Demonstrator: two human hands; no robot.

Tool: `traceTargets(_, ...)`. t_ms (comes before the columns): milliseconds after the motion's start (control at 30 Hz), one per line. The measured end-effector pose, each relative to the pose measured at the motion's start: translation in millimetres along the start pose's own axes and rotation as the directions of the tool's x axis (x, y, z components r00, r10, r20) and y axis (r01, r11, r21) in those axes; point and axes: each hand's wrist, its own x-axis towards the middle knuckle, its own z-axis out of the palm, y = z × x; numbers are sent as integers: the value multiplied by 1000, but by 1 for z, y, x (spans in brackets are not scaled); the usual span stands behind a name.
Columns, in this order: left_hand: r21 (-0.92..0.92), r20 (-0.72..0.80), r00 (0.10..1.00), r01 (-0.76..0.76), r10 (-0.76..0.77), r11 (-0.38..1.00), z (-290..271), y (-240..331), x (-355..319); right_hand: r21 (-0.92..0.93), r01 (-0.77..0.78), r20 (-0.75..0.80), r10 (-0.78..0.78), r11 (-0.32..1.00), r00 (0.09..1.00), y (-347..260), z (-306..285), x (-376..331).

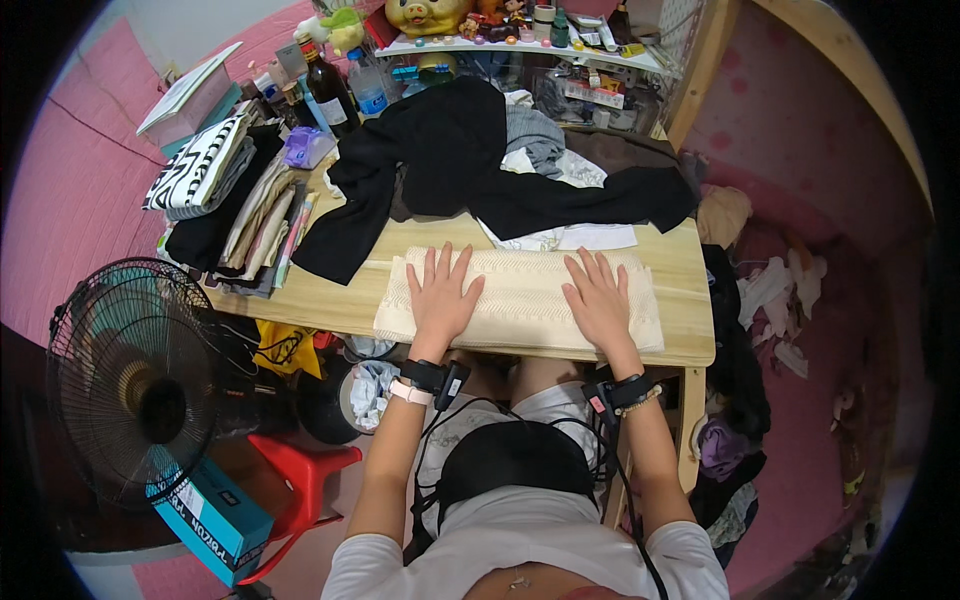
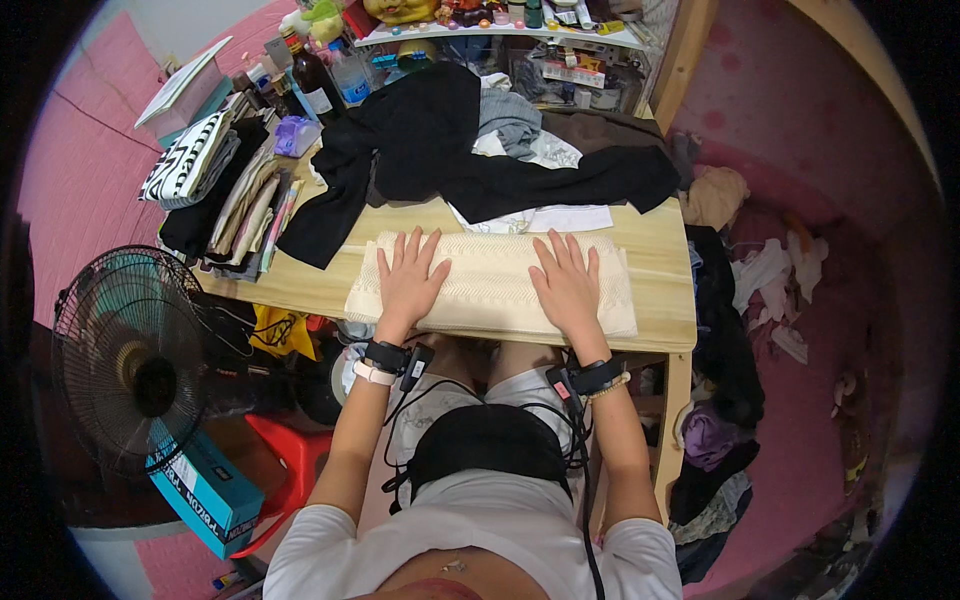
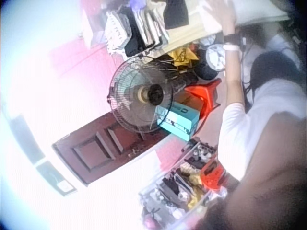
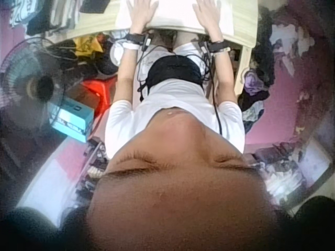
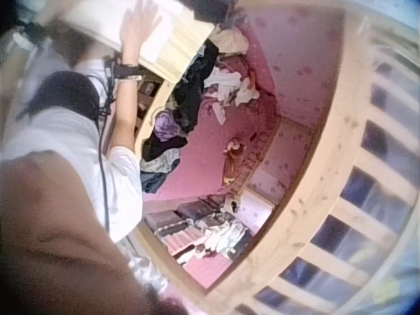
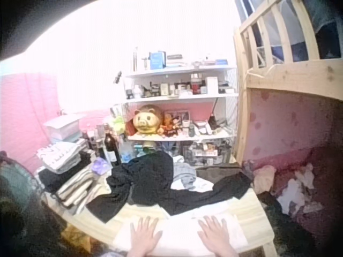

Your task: The person picks up a white patterned sweater from a table, spreads it out flat across the table surface, and folds it.

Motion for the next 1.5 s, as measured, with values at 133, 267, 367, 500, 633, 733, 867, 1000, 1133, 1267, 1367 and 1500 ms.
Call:
traceTargets(133,-7,26,998,51,-50,999,-6,-15,5,-19,-35,63,37,999,997,16,-9,0)
traceTargets(267,69,81,965,246,-251,967,-24,-40,-2,-163,-220,81,236,962,968,32,-34,-11)
traceTargets(367,61,50,968,244,-248,968,-18,-43,-5,-103,-272,40,277,957,960,38,-29,-15)
traceTargets(500,45,28,968,247,-249,968,-18,-37,-6,-97,-295,0,296,951,955,35,-25,-13)
traceTargets(633,50,-196,977,99,-87,994,-28,-20,-18,-136,-259,-41,255,956,966,32,-31,-11)
traceTargets(733,15,-217,975,-50,52,999,-21,11,-20,-122,-154,-101,142,981,985,8,-32,-6)
traceTargets(867,66,-164,977,-125,134,990,2,37,-26,-39,115,-44,-117,993,992,-45,-4,-6)
traceTargets(1000,68,-162,982,-87,97,994,1,37,-29,-87,128,4,-128,988,992,-56,1,-11)
traceTargets(1133,59,-153,982,-101,109,993,0,32,-28,-51,149,12,-149,988,989,-50,-3,-11)
traceTargets(1267,84,-13,997,78,-77,993,-5,12,-22,16,51,80,-52,999,995,-19,-5,-12)
traceTargets(1367,87,1,969,246,-247,965,-19,-17,-30,-159,-51,123,71,986,990,13,-24,-24)
traceTargets(1500,45,34,928,369,-371,928,-31,-32,-39,-215,-291,138,324,932,936,39,-46,-41)
